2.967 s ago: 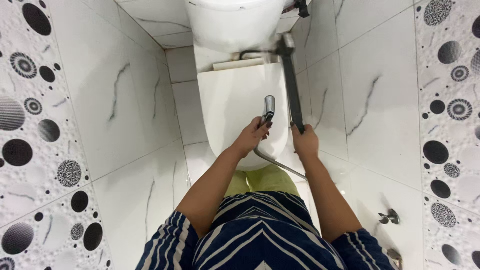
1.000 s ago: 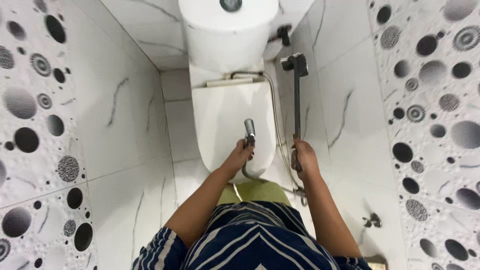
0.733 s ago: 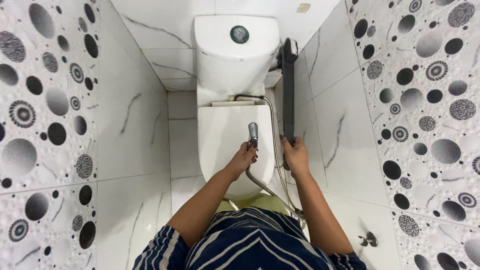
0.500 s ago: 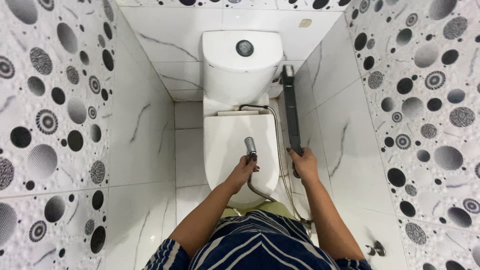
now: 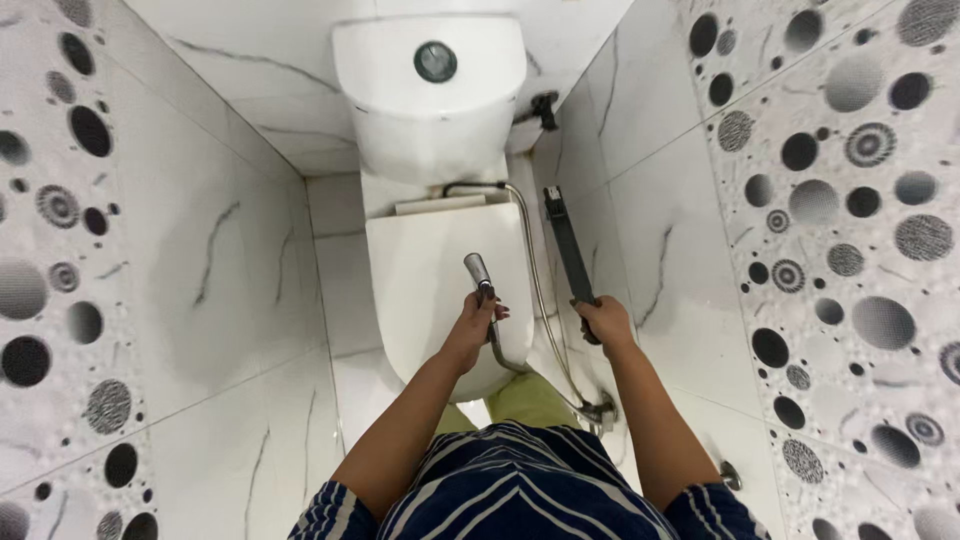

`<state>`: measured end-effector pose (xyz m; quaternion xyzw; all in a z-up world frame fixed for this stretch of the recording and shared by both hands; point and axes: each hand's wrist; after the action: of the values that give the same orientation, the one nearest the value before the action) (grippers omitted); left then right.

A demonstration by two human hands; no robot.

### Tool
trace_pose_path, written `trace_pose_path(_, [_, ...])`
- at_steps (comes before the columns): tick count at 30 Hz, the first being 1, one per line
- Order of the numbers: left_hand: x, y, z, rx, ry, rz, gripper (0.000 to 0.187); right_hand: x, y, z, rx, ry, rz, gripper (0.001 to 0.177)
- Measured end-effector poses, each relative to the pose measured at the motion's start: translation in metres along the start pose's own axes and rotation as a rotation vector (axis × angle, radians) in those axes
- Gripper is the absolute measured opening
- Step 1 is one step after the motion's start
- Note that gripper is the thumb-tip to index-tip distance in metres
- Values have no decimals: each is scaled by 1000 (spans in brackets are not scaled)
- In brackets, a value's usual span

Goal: The person scrubs the inside of a toilet bowl with a long-handled brush while simultaneously rinsing it with a handheld bidet sprayer. They then scrub and rinse the toilet seat and the exterior base of the toilet.

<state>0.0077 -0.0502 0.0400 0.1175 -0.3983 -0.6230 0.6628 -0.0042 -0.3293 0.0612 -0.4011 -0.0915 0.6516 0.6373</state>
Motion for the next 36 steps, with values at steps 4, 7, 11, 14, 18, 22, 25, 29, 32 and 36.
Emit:
trace_pose_path(4, [14, 8, -13, -111, 63, -25, 51, -3, 24, -76, 79, -69, 88, 30])
trace_pose_path(7, [24, 13, -30, -110, 65, -37, 49, 0, 40, -136, 166, -126, 55, 23])
trace_pose_path(11, [36, 12, -64, -153, 137, -29, 48, 10, 39, -226, 308, -211, -91, 23])
trace_pose_path(14, [47, 3, -84, -224, 186, -4, 50, 15, 22, -289, 403, -220, -90, 19])
trace_pose_path(18, [62, -13, -106, -172, 153, 4, 49, 21, -17, -358, 470, -235, -136, 18])
trace_pose_path(22, [72, -17, -129, -166, 182, 70, 46, 16, -79, -398, 510, -150, -348, 20])
trace_pose_path(25, [72, -6, -141, -169, 184, 40, 48, 11, -123, -396, 212, -246, -631, 31])
trace_pose_path(29, [74, 15, -152, -325, 190, -6, 53, 21, -155, -363, 80, -163, -424, 59])
trace_pose_path(32, [79, 21, -159, -293, 219, 117, 54, 36, -139, -321, 68, -399, -139, 60])
trace_pose_path(36, [76, 8, -168, -352, 273, 149, 57, 45, -72, -247, 0, -633, 7, 64])
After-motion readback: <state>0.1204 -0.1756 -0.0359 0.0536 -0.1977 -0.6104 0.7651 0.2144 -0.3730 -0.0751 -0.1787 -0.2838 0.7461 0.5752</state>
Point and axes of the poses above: each hand's wrist, its own z-axis away from the middle knuckle, its own x-axis out of the palm, y = z × x, and after that the axes turned 2 degrees about y, right-handed
